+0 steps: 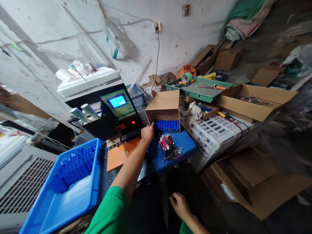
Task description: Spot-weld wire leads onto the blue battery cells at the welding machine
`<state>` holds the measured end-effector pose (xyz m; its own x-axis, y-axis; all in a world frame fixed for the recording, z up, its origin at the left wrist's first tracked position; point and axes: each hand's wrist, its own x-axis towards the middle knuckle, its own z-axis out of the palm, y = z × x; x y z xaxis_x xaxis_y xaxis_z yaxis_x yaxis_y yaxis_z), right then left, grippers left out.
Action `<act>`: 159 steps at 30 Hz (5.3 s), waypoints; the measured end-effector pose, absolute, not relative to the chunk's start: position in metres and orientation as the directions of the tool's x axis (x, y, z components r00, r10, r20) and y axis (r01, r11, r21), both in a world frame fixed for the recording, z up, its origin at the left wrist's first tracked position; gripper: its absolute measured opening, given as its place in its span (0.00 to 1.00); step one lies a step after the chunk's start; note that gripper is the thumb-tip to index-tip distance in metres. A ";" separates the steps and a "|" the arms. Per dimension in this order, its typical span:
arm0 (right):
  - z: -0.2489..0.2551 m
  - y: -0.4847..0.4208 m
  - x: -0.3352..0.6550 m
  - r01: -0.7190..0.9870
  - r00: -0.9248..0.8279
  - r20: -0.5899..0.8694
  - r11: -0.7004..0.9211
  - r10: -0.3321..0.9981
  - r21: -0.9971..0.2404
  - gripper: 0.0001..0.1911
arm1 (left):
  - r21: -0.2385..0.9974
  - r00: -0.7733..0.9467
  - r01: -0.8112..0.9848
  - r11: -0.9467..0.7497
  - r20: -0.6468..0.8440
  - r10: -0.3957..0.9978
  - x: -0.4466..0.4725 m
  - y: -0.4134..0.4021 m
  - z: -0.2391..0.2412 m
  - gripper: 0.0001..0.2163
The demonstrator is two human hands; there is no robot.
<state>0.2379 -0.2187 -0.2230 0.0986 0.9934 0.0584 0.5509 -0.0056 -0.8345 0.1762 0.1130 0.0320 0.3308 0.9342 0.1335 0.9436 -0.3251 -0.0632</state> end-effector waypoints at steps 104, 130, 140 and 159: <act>0.047 0.013 0.259 -0.535 0.220 -0.011 0.111 0.976 -0.838 0.16 | 0.789 0.073 0.418 -0.451 0.466 0.882 0.047 -0.028 0.013 0.13; 0.048 -0.041 0.140 -0.595 -0.047 0.108 0.059 0.993 -0.802 0.16 | 0.962 -0.028 -0.267 0.065 -0.075 0.997 0.033 -0.081 0.033 0.23; 0.032 -0.047 0.149 -0.300 -0.188 0.219 0.156 0.958 -0.941 0.13 | 0.969 -0.089 0.181 -0.171 0.189 0.978 0.009 -0.088 0.034 0.12; 0.016 -0.066 0.159 0.059 -0.177 0.309 0.324 0.934 -0.944 0.12 | 0.673 -0.381 0.731 0.113 0.266 0.885 -0.128 -0.101 0.056 0.09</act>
<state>0.1587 -0.0662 0.0160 -0.1769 0.9343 0.3095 0.0594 0.3240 -0.9442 -0.1284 -0.1014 0.0563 -0.3815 0.8853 0.2658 0.7306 0.1126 0.6735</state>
